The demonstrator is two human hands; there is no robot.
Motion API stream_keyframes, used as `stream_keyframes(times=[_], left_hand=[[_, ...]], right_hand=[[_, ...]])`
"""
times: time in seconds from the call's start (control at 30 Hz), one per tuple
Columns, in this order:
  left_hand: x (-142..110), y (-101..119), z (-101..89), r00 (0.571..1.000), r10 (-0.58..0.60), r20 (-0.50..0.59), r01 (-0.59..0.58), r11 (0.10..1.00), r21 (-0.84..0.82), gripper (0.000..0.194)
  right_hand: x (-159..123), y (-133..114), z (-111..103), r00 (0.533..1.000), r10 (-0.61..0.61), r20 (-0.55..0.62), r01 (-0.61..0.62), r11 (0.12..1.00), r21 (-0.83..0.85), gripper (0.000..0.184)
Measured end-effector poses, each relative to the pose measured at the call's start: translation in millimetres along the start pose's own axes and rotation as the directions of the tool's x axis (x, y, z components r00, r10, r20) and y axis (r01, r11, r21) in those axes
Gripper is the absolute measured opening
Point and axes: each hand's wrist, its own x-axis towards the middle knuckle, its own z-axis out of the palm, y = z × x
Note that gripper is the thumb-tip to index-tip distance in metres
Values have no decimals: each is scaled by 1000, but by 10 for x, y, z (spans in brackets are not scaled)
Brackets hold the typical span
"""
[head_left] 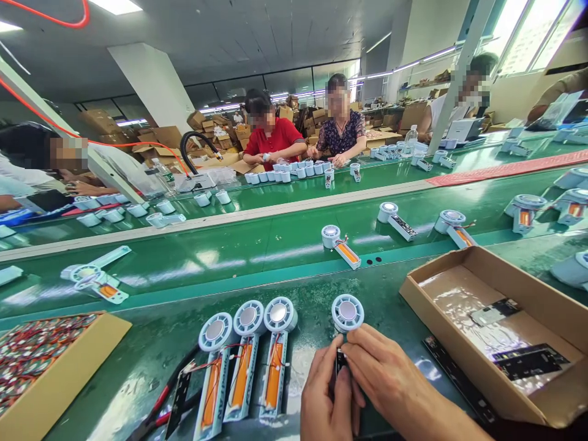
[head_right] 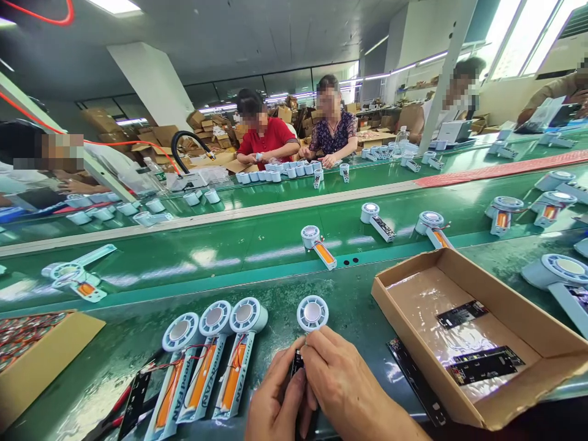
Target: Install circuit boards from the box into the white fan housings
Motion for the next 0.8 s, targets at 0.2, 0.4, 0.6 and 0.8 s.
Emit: stream_keyframes(times=[0.2,0.4,0.6,0.8], left_hand=[[42,-14,-33,997,-53,56,54,999,-10,43],[103,29,-61,974,-194,116,211,963,-169,54],[96,59,-39,995,-101,16,102,993,-63,48],[97,105,-28,999,-12,-52,14,999,37,43]], right_hand=[[51,-9,-114,978,196,-67,-174,954,245,30],[125,25,-284,922,374,-99,-288,834,471,28],[130,12,-164,866,476,-155,-380,827,415,15],[70,-9,-78,905,374,-204,-290,892,347,18]])
